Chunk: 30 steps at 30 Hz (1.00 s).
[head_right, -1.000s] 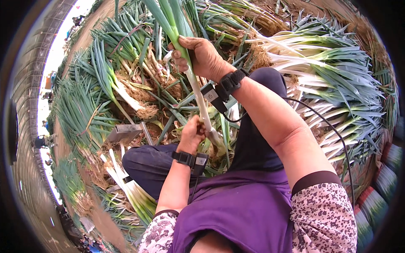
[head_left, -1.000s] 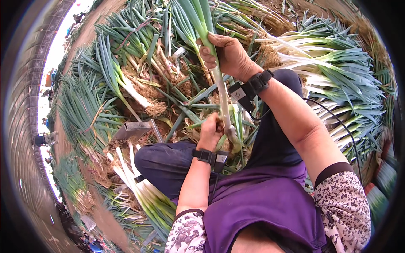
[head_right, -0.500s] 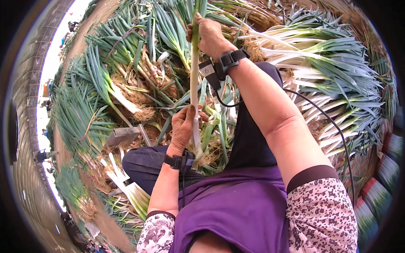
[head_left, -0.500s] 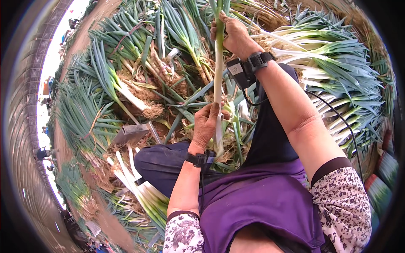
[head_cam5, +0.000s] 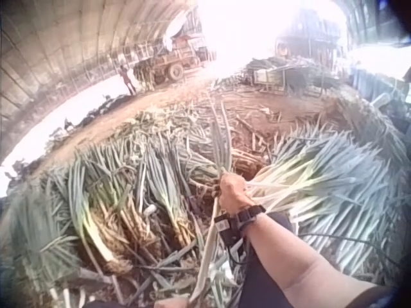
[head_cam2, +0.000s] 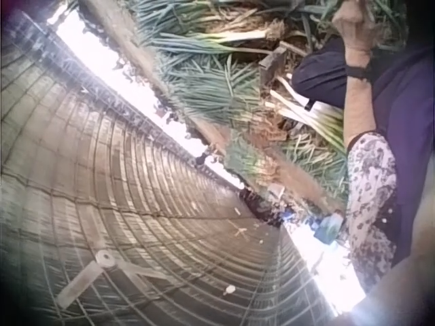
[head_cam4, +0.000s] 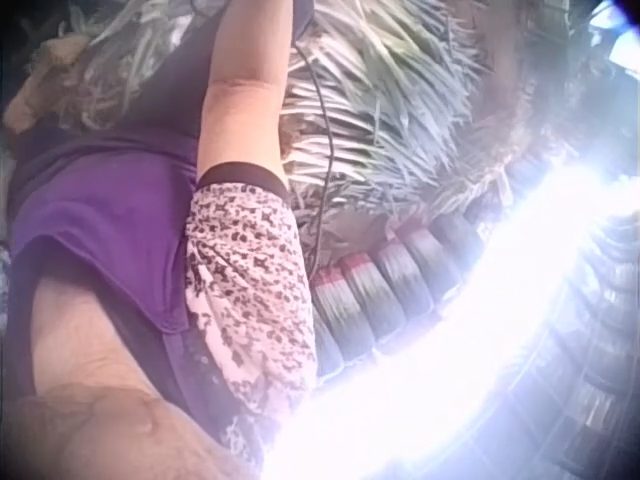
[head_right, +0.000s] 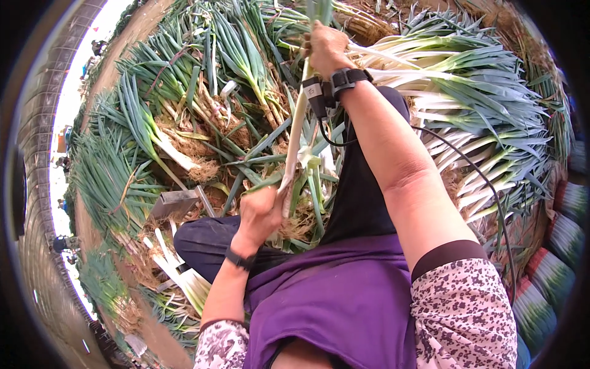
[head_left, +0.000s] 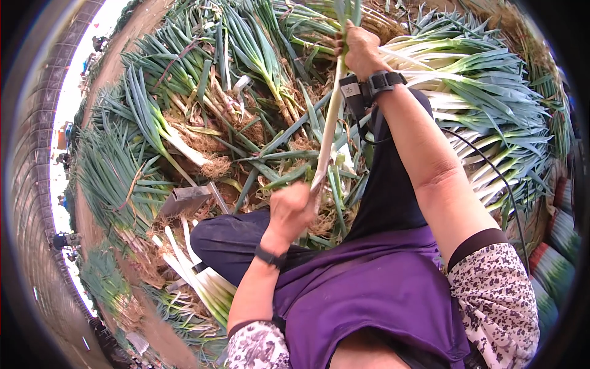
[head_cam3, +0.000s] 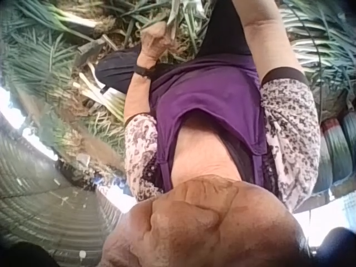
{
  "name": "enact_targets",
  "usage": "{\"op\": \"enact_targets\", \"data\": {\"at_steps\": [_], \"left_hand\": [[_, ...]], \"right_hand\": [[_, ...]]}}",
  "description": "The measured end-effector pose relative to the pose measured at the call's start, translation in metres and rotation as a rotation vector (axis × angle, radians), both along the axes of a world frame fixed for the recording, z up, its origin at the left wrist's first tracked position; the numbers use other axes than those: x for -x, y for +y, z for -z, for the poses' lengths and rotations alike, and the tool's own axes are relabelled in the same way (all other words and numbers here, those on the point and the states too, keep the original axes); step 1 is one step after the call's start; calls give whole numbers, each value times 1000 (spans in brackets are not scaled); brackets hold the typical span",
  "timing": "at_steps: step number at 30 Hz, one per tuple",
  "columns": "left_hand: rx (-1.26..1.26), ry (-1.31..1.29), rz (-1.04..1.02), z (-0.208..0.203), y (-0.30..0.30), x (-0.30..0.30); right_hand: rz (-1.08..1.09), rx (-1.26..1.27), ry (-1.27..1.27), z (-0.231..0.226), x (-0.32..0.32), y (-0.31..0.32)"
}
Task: Cleaning, trimming, and bundling scallions in an agricultural processing area.
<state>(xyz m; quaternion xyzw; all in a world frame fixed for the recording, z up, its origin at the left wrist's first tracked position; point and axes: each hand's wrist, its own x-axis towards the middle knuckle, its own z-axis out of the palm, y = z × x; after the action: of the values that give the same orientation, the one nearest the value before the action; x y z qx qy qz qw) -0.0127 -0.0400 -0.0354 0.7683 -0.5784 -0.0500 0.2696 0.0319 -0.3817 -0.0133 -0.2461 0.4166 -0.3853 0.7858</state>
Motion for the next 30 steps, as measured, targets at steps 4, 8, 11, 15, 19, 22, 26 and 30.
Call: {"op": "enact_targets", "data": {"at_steps": [4,8,11,15,19,22,26,30], "left_hand": [[-161,107,-18,-21,82,28],[-320,368,-240,-45,121,17],[43,504,-333,-62,86,-19],[196,755,8,-71,-23,-25],[56,1401,64,-12,-39,-9],[133,1059,4,25,-22,-1],[-130,1258,-167,4,37,-4],[-146,1212,-291,3,89,2]], "right_hand": [[-57,188,-130,19,34,-39],[-208,390,25,55,55,-89],[-168,-36,-68,24,39,-57],[-280,-86,-225,-2,31,-31],[-541,-79,-252,-31,16,-2],[-451,143,-317,8,20,-84],[-381,1797,883,50,65,-180],[-814,2285,1687,53,56,-173]]}}
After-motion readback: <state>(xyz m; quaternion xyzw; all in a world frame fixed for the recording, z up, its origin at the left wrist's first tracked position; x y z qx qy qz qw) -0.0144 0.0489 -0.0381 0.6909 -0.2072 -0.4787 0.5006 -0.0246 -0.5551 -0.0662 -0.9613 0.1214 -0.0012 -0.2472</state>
